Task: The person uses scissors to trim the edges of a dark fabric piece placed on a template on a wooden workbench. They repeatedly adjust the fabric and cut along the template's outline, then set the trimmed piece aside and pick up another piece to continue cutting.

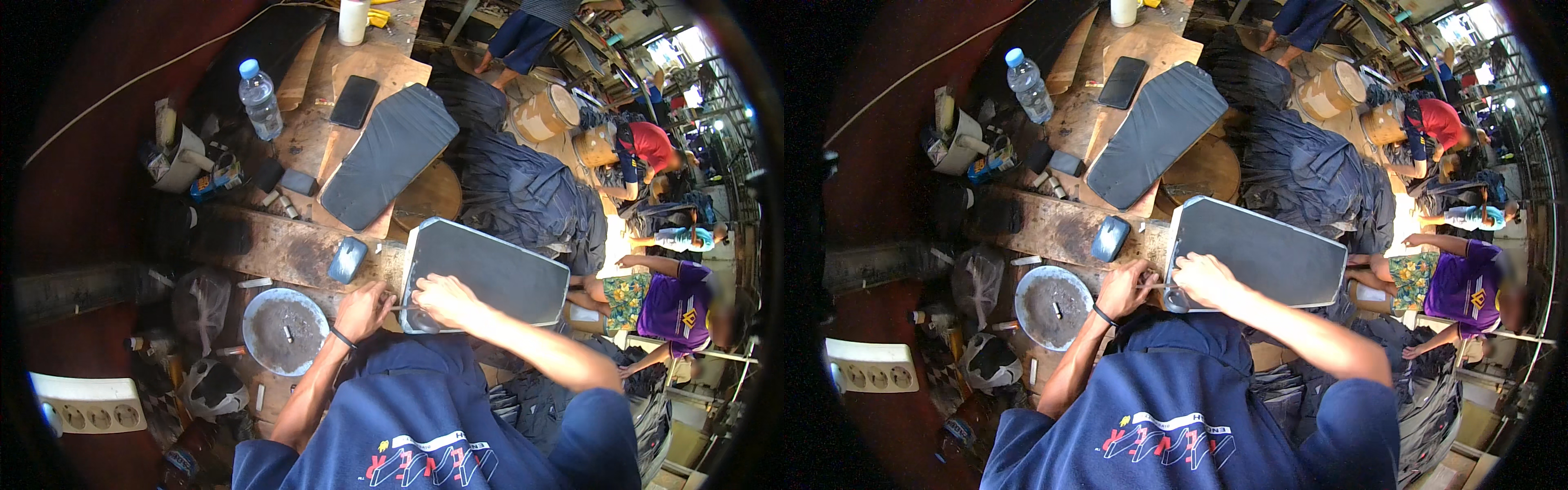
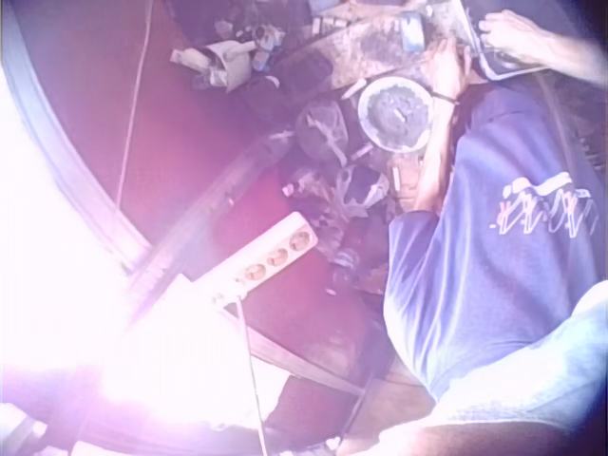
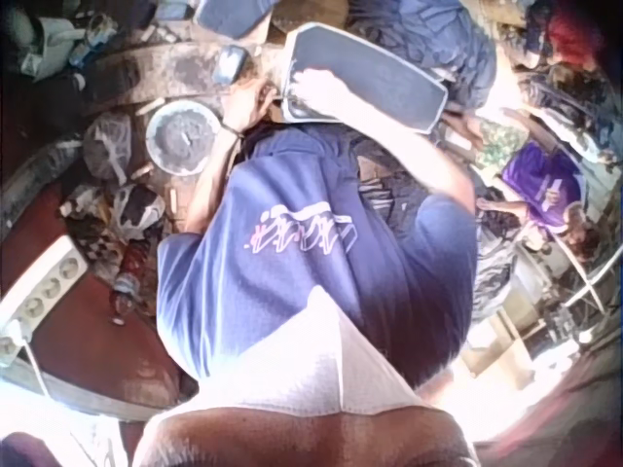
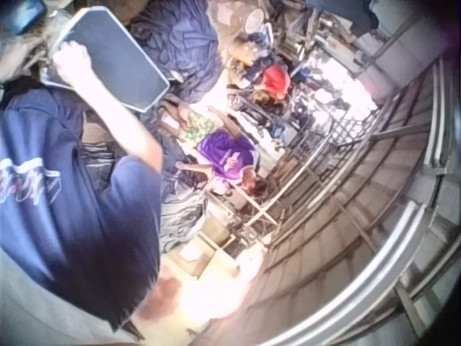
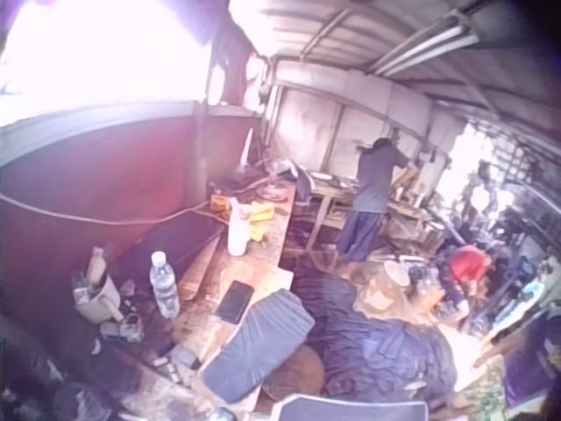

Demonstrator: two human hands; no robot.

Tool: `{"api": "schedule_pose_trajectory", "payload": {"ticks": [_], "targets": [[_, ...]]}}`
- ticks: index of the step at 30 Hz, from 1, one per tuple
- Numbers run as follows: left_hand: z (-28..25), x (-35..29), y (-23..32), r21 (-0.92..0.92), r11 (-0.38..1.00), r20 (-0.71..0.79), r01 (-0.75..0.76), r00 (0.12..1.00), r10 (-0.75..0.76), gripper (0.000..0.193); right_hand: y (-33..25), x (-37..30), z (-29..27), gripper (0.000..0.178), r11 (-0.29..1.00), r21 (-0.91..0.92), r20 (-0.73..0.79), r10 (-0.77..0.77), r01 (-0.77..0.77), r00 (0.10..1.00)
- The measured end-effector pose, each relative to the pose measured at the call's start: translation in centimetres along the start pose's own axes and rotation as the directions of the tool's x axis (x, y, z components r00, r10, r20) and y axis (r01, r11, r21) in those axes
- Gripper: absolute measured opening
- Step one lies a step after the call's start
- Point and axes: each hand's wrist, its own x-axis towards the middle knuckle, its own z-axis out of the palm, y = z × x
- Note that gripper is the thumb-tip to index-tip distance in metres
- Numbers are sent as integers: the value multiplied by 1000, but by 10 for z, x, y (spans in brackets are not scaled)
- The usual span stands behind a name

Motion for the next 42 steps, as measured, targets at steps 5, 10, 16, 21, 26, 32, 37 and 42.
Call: {"api": "schedule_pose_trajectory", "payload": {"ticks": [5, 10, 16, 21, 26, 32, 37, 42], "targets": [[-2, 0, -4, -6, 998, -57, -57, 997, 57, 24, 17, 2, -18, 20, 997, 65, 22, -31, 30, 999], [5, -5, 0, -101, 995, -94, -25, 995, 15, 26, -8, -16, 25, 38, 352, 804, 111, 703, -479, 702], [19, 2, 7, -9, 998, -91, -62, 994, 61, 31, -26, -16, 57, 31, -75, 955, 223, 819, -286, 529], [30, 8, 7, 19, 998, -92, -64, 994, 65, 29, -41, -12, 68, 27, -156, 961, 244, 868, -227, 433], [31, 8, 6, 11, 999, -106, -50, 993, 51, 29, -46, -11, 70, 30, -173, 968, 236, 880, -184, 413], [38, 11, 7, 8, 999, -167, -32, 985, 33, 27, -47, -13, 67, 36, -127, 975, 195, 883, -184, 427], [42, 13, 6, 9, 1000, -200, -6, 980, 8, 27, -49, -9, 67, 37, -126, 967, 208, 894, -222, 396], [42, 17, 2, -14, 1000, -179, -14, 984, 11, 26, -39, -9, 47, 26, 502, 750, -114, 740, -431, 663]]}}
